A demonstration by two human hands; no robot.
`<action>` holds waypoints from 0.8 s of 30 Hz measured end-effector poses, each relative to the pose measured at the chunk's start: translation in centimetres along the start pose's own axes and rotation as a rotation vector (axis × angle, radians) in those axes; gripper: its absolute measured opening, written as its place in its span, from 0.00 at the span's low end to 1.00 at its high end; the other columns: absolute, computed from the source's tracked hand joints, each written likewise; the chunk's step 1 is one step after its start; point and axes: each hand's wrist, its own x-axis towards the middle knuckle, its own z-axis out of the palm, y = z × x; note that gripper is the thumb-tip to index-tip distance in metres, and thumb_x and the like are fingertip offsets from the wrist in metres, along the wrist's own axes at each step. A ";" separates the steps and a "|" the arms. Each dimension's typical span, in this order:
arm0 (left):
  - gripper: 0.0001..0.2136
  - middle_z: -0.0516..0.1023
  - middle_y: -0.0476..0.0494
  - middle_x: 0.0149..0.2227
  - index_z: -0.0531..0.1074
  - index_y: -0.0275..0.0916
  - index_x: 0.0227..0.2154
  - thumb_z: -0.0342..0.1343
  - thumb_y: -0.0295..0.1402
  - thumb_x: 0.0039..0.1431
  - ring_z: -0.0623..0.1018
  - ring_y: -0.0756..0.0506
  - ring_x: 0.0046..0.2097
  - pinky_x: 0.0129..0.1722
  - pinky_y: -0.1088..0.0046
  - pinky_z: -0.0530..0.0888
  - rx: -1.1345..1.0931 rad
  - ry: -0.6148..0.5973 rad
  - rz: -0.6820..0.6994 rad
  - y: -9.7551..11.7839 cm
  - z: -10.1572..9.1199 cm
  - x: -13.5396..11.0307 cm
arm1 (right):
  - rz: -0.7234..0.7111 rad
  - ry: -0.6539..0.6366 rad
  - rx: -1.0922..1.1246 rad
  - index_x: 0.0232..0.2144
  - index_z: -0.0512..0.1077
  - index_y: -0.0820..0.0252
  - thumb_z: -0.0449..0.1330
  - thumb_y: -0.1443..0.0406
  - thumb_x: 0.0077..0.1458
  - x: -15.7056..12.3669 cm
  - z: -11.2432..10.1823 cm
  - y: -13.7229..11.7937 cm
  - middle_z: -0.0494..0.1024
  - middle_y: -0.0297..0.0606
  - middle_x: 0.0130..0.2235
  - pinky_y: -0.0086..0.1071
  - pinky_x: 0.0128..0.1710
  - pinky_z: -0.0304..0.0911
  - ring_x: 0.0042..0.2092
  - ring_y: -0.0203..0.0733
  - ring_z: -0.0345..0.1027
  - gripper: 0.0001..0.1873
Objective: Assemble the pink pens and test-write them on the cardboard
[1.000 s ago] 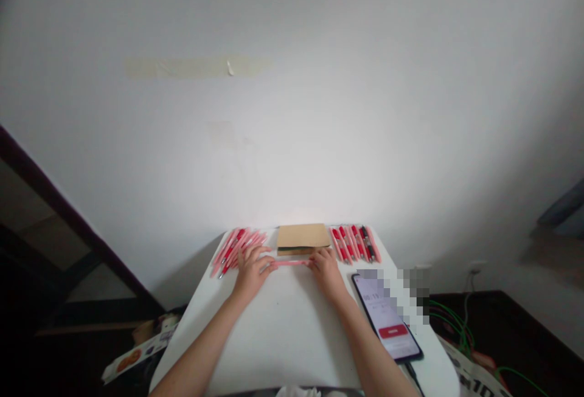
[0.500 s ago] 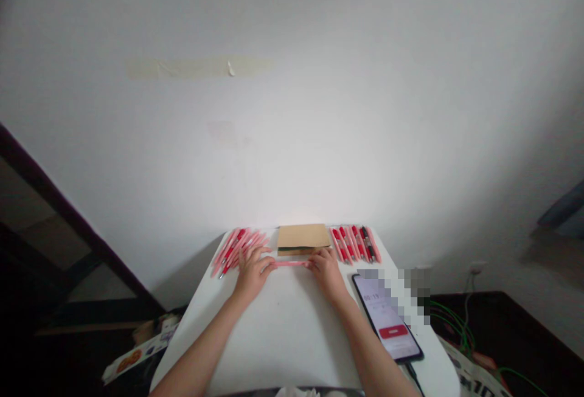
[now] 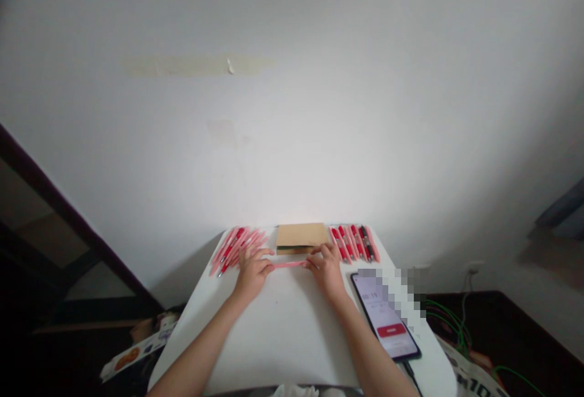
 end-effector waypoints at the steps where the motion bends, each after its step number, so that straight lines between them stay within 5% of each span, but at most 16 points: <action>1: 0.07 0.81 0.51 0.45 0.78 0.47 0.22 0.60 0.31 0.54 0.66 0.36 0.57 0.61 0.42 0.52 -0.007 0.006 0.009 -0.1 0.1 0.0 | -0.006 0.008 -0.009 0.30 0.81 0.51 0.62 0.64 0.56 0.0 0.0 0.0 0.76 0.42 0.40 0.49 0.52 0.60 0.50 0.53 0.60 0.07; 7: 0.13 0.80 0.49 0.41 0.75 0.43 0.17 0.56 0.32 0.57 0.69 0.39 0.52 0.56 0.50 0.62 -0.043 0.028 -0.009 -0.1 0.4 0.1 | -0.036 0.079 -0.042 0.30 0.80 0.49 0.62 0.65 0.58 0.0 0.0 -0.4 0.78 0.39 0.40 0.51 0.53 0.58 0.53 0.53 0.57 0.07; 12: 0.11 0.76 0.46 0.50 0.78 0.45 0.24 0.55 0.35 0.60 0.66 0.37 0.56 0.61 0.40 0.51 0.068 0.084 -0.038 0.0 0.4 -0.1 | -0.030 0.138 -0.050 0.31 0.80 0.50 0.63 0.64 0.57 -0.1 0.2 -0.1 0.78 0.39 0.40 0.49 0.51 0.59 0.50 0.51 0.59 0.06; 16: 0.07 0.73 0.43 0.53 0.79 0.50 0.37 0.60 0.41 0.56 0.66 0.36 0.57 0.61 0.41 0.53 0.086 0.134 -0.036 -0.1 0.4 -0.1 | 0.011 0.135 -0.064 0.31 0.81 0.50 0.62 0.63 0.58 -0.1 0.2 0.2 0.77 0.41 0.39 0.47 0.50 0.60 0.48 0.50 0.60 0.07; 24: 0.03 0.74 0.45 0.50 0.78 0.47 0.31 0.60 0.37 0.57 0.67 0.38 0.57 0.62 0.41 0.51 0.083 0.072 -0.022 0.0 0.5 0.0 | 0.024 0.105 -0.047 0.30 0.81 0.52 0.61 0.63 0.58 -0.1 0.1 -0.2 0.76 0.43 0.39 0.48 0.49 0.59 0.47 0.51 0.61 0.08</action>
